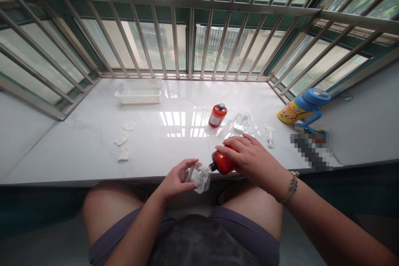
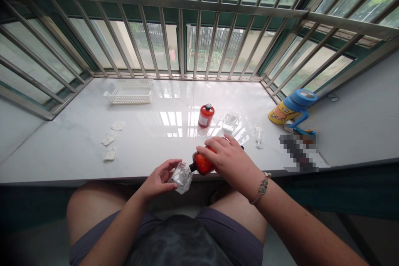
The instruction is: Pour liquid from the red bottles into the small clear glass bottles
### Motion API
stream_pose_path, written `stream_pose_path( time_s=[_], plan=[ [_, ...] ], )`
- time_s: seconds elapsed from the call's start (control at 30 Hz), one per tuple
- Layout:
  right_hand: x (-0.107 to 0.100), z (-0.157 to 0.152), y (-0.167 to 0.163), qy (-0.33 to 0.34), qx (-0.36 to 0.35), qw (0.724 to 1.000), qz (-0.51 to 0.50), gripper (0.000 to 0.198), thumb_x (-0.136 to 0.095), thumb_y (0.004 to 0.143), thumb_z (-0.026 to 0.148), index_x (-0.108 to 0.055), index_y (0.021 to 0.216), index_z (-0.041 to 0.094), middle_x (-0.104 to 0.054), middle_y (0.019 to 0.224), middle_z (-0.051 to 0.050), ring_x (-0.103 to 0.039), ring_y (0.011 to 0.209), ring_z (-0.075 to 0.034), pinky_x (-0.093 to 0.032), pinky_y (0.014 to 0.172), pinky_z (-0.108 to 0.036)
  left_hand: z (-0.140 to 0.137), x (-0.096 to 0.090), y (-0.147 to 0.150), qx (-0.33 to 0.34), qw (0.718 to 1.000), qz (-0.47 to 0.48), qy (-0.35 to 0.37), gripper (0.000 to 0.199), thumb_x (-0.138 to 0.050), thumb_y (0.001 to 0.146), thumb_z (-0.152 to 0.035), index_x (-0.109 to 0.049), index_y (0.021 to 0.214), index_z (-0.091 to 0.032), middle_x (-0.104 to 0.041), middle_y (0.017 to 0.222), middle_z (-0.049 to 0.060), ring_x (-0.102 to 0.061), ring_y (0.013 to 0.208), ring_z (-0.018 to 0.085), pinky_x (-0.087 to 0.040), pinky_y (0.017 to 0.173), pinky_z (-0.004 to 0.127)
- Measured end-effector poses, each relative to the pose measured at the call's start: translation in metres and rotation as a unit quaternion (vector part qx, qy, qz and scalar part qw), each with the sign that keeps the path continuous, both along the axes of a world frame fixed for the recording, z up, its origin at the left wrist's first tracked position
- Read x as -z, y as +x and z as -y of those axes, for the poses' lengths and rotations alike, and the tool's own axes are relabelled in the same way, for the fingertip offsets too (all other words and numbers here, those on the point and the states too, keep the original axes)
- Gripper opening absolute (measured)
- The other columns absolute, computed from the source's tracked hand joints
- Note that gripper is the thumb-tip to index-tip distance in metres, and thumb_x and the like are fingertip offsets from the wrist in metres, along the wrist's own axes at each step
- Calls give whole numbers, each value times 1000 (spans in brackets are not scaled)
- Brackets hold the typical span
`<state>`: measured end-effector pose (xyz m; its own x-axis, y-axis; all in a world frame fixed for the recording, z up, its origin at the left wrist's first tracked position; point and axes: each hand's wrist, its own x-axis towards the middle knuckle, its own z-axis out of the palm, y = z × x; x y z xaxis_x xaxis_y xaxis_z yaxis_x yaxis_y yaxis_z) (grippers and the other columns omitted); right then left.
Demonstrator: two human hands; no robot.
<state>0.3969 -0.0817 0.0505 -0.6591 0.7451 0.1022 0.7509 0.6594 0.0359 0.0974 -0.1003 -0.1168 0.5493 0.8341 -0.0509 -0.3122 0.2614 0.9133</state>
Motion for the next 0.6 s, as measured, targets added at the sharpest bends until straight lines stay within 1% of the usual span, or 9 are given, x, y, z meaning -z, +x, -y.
stream_pose_path(
  time_s=[0.33,0.6],
  plan=[
    [0,-1,0,12,-6,1000,4,57,-63,95,7,-58,147,30,-68,140,-9,-63,126,-29,-35,117,-53,-2,9,-1,1,1000,0,6,81,-99,74,-30,-62,146,-25,-63,149,16,-57,142,37,-41,122,54],
    [-2,-2,0,23,-11,1000,7,57,-65,94,7,-59,146,29,-68,139,-9,-63,126,-30,-35,116,-52,-2,8,-1,2,1000,2,3,79,-99,75,-29,-63,145,-26,-63,150,16,-55,144,38,-41,123,54]
  ],
)
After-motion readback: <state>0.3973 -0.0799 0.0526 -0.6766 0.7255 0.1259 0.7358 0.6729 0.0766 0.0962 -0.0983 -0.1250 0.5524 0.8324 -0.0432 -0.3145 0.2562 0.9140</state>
